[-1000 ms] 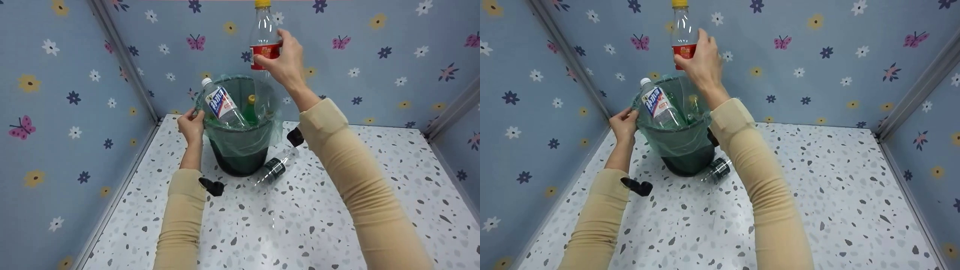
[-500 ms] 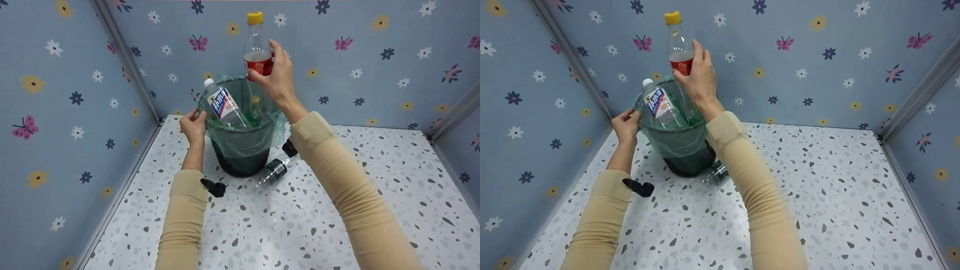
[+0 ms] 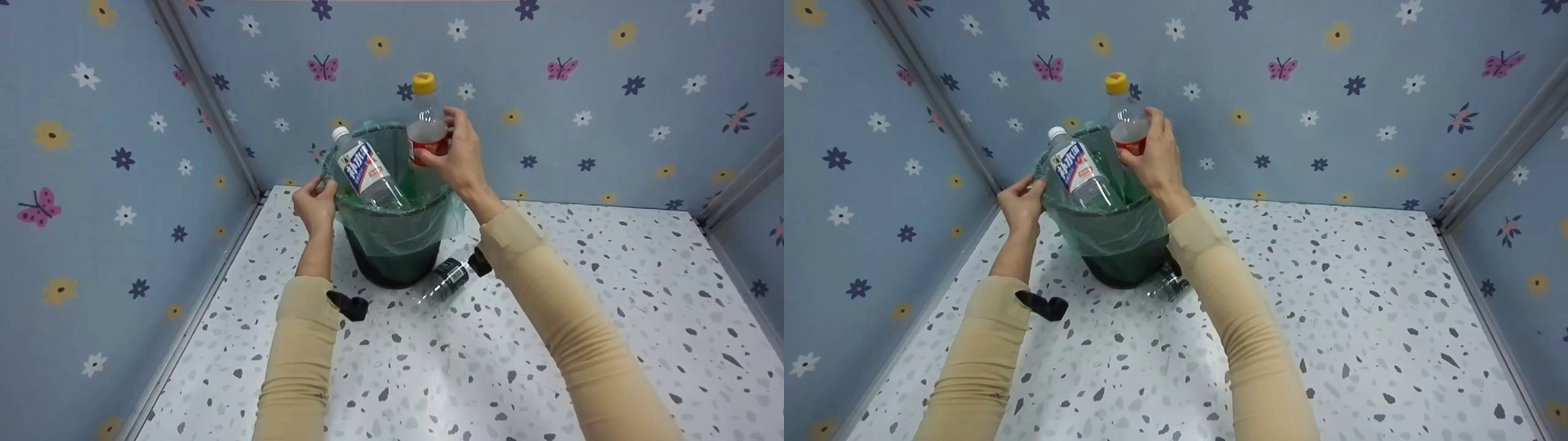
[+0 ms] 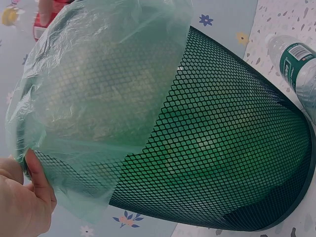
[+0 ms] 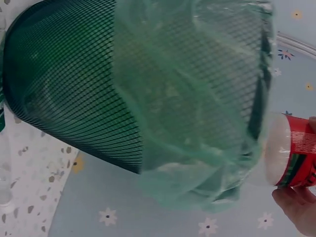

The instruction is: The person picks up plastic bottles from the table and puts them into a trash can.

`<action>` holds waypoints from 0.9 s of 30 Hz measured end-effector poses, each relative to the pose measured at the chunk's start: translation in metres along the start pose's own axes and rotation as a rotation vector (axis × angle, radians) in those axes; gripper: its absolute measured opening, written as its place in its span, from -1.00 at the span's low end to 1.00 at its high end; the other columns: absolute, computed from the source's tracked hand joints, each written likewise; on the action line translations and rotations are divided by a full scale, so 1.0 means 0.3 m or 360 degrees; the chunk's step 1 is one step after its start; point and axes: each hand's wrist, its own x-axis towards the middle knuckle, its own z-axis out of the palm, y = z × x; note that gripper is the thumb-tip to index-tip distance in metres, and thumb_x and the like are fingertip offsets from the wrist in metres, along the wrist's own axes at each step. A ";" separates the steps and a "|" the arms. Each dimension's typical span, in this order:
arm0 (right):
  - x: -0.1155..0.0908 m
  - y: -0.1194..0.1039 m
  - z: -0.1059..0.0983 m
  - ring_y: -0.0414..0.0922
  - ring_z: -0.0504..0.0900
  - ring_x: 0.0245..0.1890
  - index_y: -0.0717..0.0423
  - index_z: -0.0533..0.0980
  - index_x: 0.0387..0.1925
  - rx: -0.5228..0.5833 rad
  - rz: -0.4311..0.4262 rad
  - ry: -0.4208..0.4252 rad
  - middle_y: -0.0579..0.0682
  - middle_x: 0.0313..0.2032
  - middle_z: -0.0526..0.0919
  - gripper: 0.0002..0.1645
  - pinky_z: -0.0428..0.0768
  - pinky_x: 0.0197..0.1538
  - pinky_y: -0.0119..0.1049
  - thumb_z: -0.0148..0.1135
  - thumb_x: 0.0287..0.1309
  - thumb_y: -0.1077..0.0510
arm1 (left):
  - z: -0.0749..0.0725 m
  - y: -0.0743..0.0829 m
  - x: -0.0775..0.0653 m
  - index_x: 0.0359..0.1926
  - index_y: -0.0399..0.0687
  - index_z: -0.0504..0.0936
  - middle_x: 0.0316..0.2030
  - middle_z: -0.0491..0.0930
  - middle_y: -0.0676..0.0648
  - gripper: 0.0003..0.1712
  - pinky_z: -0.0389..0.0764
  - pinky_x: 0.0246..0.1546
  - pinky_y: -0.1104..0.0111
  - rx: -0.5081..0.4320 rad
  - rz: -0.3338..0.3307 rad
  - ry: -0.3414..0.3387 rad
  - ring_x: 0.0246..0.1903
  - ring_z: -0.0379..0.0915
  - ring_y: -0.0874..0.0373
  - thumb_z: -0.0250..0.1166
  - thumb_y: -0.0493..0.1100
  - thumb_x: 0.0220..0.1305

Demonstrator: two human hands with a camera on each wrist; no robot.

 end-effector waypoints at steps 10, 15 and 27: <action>-0.052 0.072 -0.013 -0.07 0.43 -0.10 0.25 0.35 -0.02 -0.0083 -0.0087 0.0014 0.12 -0.09 0.46 -0.52 0.37 -0.01 -0.28 0.25 -0.01 0.20 | 0.007 -0.002 0.005 -0.02 -0.21 0.55 -0.39 0.52 -0.12 -0.60 0.34 -0.60 0.48 -0.0004 -0.0027 0.0002 -0.53 0.32 0.25 0.19 -0.25 0.06; -0.087 0.095 -0.020 -0.01 0.47 -0.17 0.28 0.41 -0.10 0.0005 -0.0166 0.0051 0.15 -0.16 0.50 -0.62 0.44 -0.12 -0.18 0.21 0.02 0.23 | 0.007 -0.004 0.003 -0.02 -0.22 0.55 -0.38 0.52 -0.12 -0.60 0.34 -0.56 0.47 0.0004 -0.0021 0.0006 -0.50 0.32 0.23 0.19 -0.25 0.06; -0.202 0.168 -0.059 -0.03 0.51 -0.23 0.25 0.48 -0.13 0.0145 -0.0330 0.0159 0.13 -0.20 0.54 -0.69 0.47 -0.20 -0.18 0.20 0.04 0.22 | 0.002 0.003 -0.003 -0.01 -0.21 0.54 -0.35 0.53 -0.13 -0.59 0.36 -0.49 0.47 0.0004 -0.0033 -0.0004 -0.43 0.36 0.21 0.20 -0.24 0.06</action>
